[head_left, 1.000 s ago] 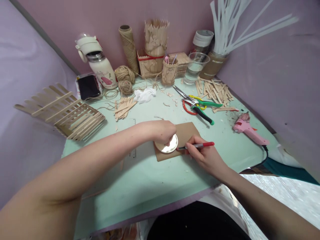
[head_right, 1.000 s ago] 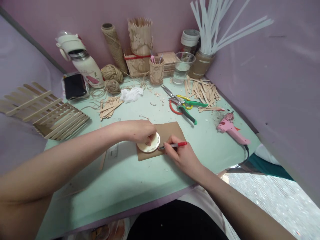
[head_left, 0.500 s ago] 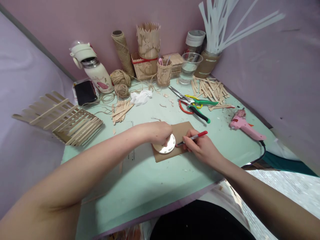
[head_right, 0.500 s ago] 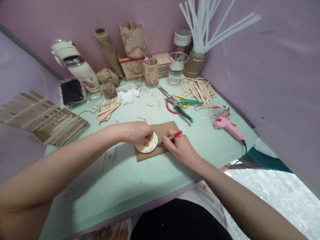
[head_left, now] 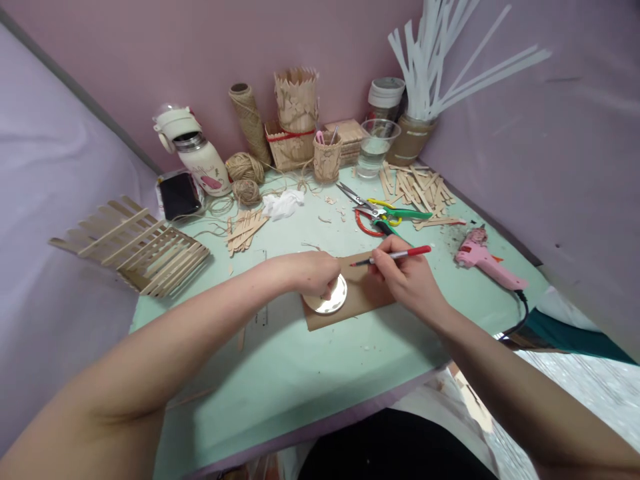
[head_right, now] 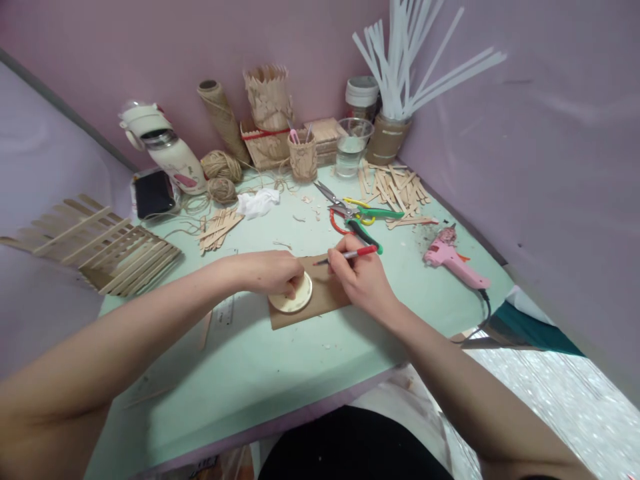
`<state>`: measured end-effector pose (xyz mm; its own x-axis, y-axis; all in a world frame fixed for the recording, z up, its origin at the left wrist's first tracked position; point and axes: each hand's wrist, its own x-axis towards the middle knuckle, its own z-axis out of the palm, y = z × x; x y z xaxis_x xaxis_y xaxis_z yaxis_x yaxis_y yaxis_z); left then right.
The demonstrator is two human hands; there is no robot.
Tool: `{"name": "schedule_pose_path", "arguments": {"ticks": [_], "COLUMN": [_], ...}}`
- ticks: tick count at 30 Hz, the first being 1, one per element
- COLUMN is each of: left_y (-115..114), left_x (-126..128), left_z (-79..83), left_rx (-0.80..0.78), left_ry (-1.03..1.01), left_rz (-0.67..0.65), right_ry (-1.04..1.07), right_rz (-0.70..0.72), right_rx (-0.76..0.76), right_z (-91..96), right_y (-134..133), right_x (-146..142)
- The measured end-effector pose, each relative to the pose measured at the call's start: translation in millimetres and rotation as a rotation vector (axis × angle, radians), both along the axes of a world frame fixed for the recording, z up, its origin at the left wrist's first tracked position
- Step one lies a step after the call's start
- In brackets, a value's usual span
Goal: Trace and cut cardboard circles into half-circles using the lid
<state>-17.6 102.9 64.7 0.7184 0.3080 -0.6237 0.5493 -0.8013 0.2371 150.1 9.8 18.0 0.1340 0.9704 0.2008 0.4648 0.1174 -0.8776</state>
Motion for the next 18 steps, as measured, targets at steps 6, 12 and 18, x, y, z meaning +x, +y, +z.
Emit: {"name": "schedule_pose_path", "arguments": {"ticks": [6,12,18], "left_y": [-5,-17,-37], "left_x": [-7,-11,-14], "left_z": [-2.2,-0.7,16.3], "left_rx": [0.016,0.08,0.118], "left_ry": [-0.038,-0.055,-0.094], "left_rz": [0.069,0.14,0.285], "right_ry": [0.218,0.237,0.199], "right_rz": [0.139,0.21,0.217], "right_rx": [0.062,0.005,0.055], "right_z": [-8.4,-25.7,-22.5], "right_y": [53,66,58], "right_x": [0,-5,0]}}
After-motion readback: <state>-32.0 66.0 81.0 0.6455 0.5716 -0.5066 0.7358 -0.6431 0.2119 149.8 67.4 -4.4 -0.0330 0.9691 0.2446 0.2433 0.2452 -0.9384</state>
